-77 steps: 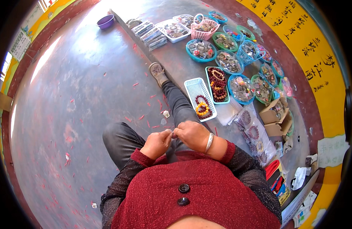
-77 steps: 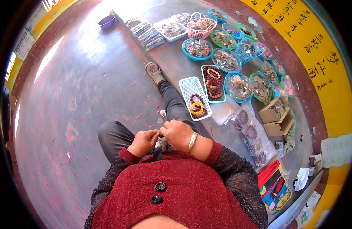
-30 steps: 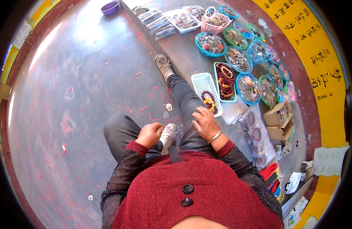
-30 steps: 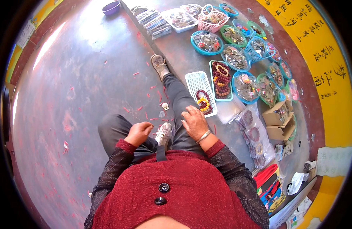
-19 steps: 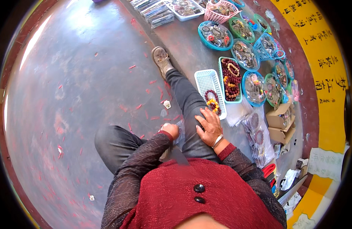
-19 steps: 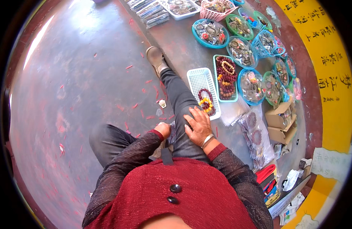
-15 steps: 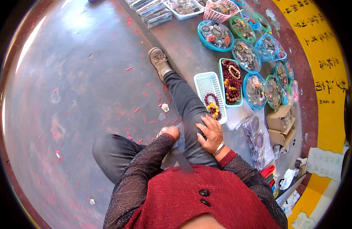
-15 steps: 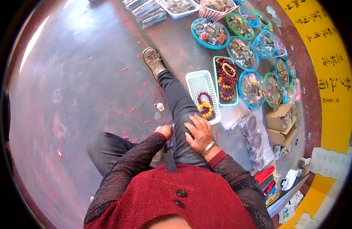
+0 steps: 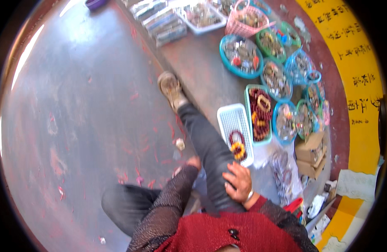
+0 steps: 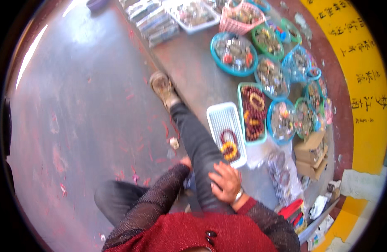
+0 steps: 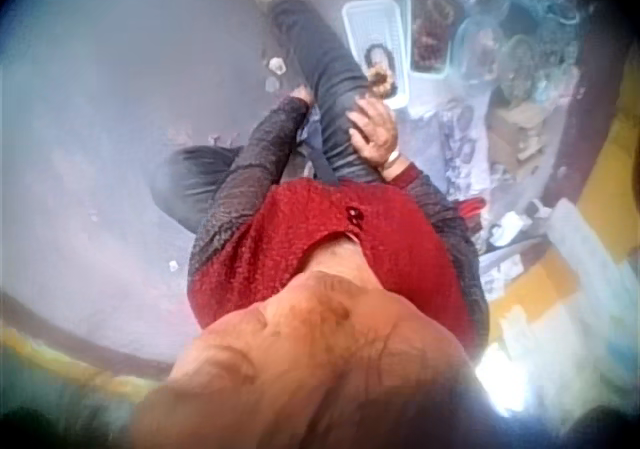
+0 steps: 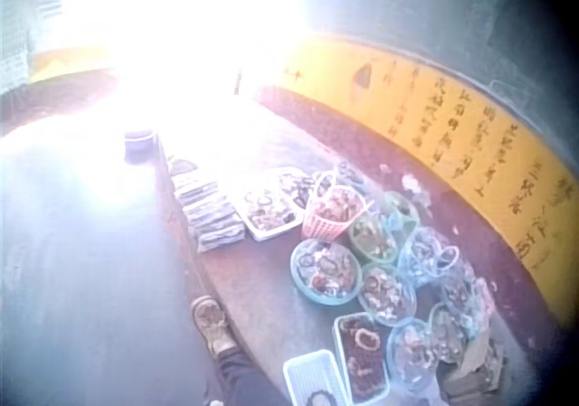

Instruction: The person sits on the floor and repeatedly picks up beaded bracelets from a white tray, places them into small clear plastic bags, and sets the bags aside. The person handles the beads and bags by hand throughout the task.

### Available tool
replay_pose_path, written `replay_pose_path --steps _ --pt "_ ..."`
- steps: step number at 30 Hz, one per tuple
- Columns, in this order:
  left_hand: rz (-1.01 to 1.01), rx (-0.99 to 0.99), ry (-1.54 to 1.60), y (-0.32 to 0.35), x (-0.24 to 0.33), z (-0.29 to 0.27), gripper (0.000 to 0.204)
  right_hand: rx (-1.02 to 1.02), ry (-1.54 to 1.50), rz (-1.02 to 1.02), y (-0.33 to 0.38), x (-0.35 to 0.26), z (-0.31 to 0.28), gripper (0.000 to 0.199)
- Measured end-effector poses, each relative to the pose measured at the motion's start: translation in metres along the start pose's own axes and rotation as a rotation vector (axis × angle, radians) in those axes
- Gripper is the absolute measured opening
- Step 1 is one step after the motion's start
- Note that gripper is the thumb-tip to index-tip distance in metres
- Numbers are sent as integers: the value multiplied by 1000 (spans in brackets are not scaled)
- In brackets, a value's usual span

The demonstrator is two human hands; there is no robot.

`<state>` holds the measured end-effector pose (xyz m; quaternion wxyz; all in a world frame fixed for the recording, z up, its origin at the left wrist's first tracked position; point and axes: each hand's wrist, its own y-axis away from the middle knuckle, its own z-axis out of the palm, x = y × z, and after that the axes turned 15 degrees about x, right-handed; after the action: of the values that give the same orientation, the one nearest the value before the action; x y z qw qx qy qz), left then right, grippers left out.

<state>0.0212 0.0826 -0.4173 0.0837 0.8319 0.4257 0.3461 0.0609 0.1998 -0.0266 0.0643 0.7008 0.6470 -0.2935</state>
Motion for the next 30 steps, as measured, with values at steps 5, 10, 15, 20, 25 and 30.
replay_pose_path --steps 5,10,15,20,25,30 --pt "-220 -165 135 7 18 -39 36 27 -26 89 6 4 -6 33" --pt "10 -195 359 15 18 -42 35 44 -48 68 9 4 -8 34" --pt "347 -141 456 50 20 -51 35 93 -62 22 10 0 -11 33" --pt "297 -174 177 103 37 -114 29 132 -81 -9 20 -1 -3 30" --pt "339 -48 -70 145 46 -143 15 182 -48 -34 35 -6 -3 31" --pt "409 163 -30 209 64 -229 19 222 -27 -36 48 -9 4 31"
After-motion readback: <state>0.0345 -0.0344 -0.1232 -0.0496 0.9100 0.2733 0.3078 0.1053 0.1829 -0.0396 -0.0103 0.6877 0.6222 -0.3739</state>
